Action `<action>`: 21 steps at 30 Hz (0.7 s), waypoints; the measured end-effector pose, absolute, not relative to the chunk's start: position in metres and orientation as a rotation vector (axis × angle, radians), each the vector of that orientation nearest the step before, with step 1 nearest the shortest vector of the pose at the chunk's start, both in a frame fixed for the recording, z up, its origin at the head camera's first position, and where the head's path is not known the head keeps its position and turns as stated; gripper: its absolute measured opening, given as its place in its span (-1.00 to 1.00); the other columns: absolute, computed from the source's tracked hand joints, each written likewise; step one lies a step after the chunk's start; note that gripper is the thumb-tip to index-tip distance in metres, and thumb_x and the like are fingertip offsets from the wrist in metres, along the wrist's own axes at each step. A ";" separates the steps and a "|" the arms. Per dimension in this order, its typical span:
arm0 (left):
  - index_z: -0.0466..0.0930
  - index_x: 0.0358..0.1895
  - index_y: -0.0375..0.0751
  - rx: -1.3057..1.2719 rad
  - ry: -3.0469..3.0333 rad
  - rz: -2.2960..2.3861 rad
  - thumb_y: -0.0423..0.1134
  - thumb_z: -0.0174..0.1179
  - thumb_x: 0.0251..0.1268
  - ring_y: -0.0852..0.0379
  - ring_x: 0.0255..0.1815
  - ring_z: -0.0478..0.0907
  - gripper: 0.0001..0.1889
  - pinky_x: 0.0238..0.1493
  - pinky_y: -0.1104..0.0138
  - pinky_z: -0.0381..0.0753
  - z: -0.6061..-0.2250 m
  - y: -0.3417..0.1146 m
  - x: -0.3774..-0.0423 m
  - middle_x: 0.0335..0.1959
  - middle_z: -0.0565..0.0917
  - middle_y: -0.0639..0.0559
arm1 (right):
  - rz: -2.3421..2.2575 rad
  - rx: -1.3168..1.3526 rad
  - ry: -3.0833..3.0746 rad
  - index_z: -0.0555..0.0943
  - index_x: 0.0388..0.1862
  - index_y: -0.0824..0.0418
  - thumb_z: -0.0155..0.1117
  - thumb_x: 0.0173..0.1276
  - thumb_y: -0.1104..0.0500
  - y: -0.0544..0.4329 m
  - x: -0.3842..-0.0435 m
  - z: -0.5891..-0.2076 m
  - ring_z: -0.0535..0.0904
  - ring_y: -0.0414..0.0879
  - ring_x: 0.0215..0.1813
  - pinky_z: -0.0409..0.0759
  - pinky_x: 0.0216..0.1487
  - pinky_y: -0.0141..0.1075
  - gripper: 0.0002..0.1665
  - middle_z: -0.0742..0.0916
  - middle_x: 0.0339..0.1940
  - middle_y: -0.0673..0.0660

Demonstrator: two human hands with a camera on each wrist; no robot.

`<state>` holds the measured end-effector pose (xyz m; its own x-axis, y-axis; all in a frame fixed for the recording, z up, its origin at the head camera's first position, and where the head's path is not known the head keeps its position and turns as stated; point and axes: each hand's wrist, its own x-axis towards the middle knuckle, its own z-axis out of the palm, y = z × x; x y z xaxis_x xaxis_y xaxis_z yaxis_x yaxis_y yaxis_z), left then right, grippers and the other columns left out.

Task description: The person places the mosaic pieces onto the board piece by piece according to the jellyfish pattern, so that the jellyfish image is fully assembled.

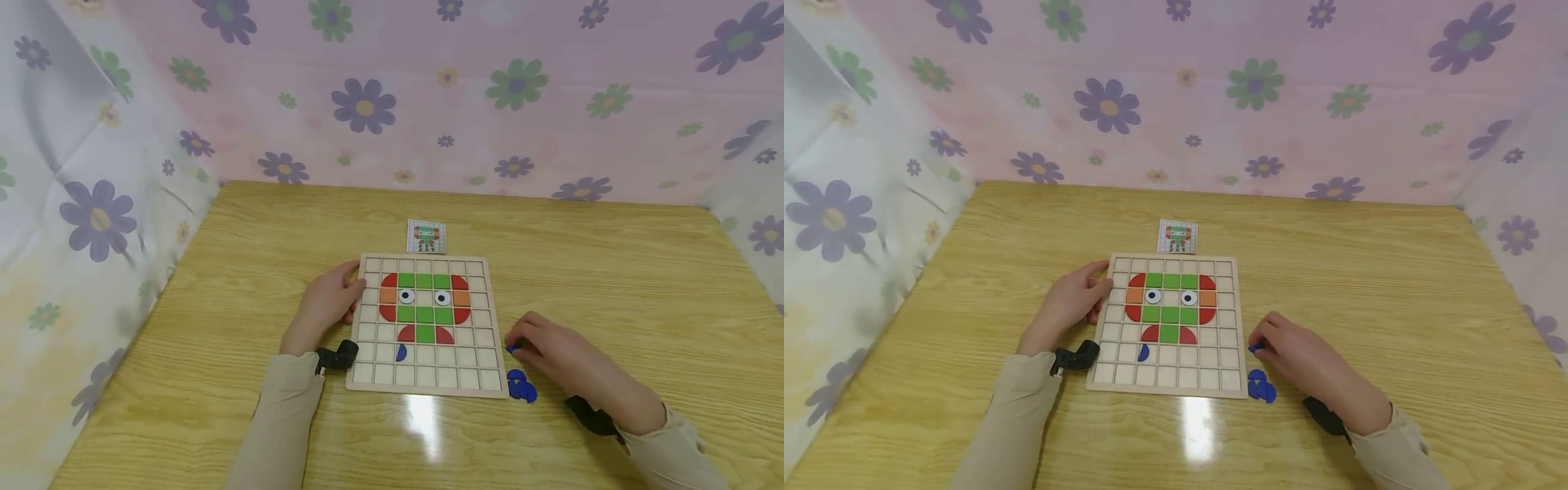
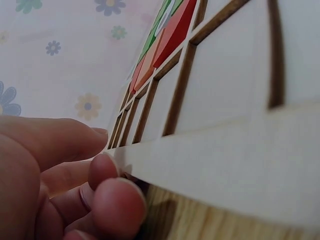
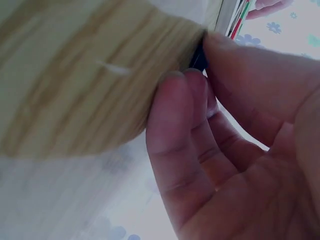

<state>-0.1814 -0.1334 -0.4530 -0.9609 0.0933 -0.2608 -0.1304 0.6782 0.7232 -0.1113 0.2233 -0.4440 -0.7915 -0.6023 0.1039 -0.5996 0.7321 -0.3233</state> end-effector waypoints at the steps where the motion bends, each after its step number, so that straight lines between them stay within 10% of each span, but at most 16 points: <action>1: 0.17 0.32 0.09 -0.028 2.620 1.153 0.00 -0.04 0.28 0.08 -0.76 0.49 -0.48 -0.67 0.28 0.37 -0.453 -0.133 -0.181 -0.68 0.53 0.01 | -0.546 -1.024 2.928 0.53 -0.32 0.05 0.33 0.06 0.30 0.224 -0.111 -0.445 0.47 -0.32 -0.30 0.50 -0.33 -0.37 -0.76 0.51 -0.28 -0.13; 21: 0.16 0.32 0.03 0.019 2.684 1.058 -0.02 -0.06 0.30 0.11 -0.79 0.47 -0.48 -0.67 0.29 0.34 -0.451 -0.132 -0.181 -0.74 0.50 0.05 | -0.750 -0.789 2.833 0.57 -0.17 0.00 0.26 0.16 0.23 0.218 -0.112 -0.433 0.49 -0.36 -0.29 0.50 -0.30 -0.39 -0.76 0.59 -0.30 -0.22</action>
<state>-0.1811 -0.1316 -0.4510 -0.9673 0.1051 -0.2309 -0.0807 0.7353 0.6729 -0.1117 0.2175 -0.4327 -0.8596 -0.5102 0.0286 -0.4575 0.7435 -0.4877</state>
